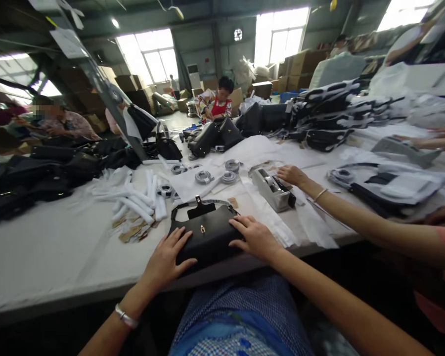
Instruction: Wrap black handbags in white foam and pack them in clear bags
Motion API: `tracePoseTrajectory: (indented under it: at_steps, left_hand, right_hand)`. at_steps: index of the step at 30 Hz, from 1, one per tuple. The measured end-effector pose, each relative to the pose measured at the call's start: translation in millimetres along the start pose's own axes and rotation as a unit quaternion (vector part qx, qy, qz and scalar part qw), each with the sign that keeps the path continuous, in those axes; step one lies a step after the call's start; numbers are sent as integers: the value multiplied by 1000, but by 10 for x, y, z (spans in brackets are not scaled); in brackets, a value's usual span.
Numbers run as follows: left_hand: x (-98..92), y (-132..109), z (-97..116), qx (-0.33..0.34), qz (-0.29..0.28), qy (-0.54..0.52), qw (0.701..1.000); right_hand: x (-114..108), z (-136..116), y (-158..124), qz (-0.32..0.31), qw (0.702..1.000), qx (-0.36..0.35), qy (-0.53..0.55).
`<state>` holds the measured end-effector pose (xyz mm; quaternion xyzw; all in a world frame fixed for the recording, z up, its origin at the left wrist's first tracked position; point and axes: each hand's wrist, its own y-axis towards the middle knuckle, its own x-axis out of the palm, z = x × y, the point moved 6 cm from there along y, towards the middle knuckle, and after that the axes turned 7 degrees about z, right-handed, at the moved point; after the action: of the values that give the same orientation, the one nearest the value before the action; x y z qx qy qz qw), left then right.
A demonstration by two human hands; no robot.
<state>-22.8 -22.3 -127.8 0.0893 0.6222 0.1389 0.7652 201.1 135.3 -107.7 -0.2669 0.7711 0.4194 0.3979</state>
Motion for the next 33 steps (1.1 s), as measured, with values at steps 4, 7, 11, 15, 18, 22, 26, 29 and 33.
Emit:
tracePoseTrajectory:
  at_steps: [4, 7, 11, 15, 18, 22, 26, 29, 33]
  left_hand:
    - [-10, 79, 82, 40, -36, 18, 998]
    - [33, 112, 135, 65, -37, 26, 997]
    - [227, 7, 155, 102, -31, 48, 993]
    - [425, -190, 169, 107, -18, 72, 991]
    - [503, -275, 214, 108, -5, 65, 992]
    - [610, -219, 291, 121, 47, 79, 988]
    - [758, -124, 362, 136, 106, 111, 979]
    - [853, -132, 376, 130, 129, 123, 975]
    - [924, -175, 350, 82, 157, 112, 978]
  right_hand:
    - [15, -243, 116, -68, 993, -100, -13]
    - [209, -268, 250, -122, 981, -148, 10]
    - [518, -162, 197, -137, 979, -153, 3]
    - [690, -89, -66, -137, 984, -114, 18]
    - [737, -95, -212, -157, 983, -85, 53]
    - [756, -117, -222, -175, 981, -52, 71]
    - [629, -137, -57, -218, 969, -28, 115]
    - [447, -83, 220, -263, 945, -30, 193]
    - [356, 349, 873, -229, 935, 34, 268]
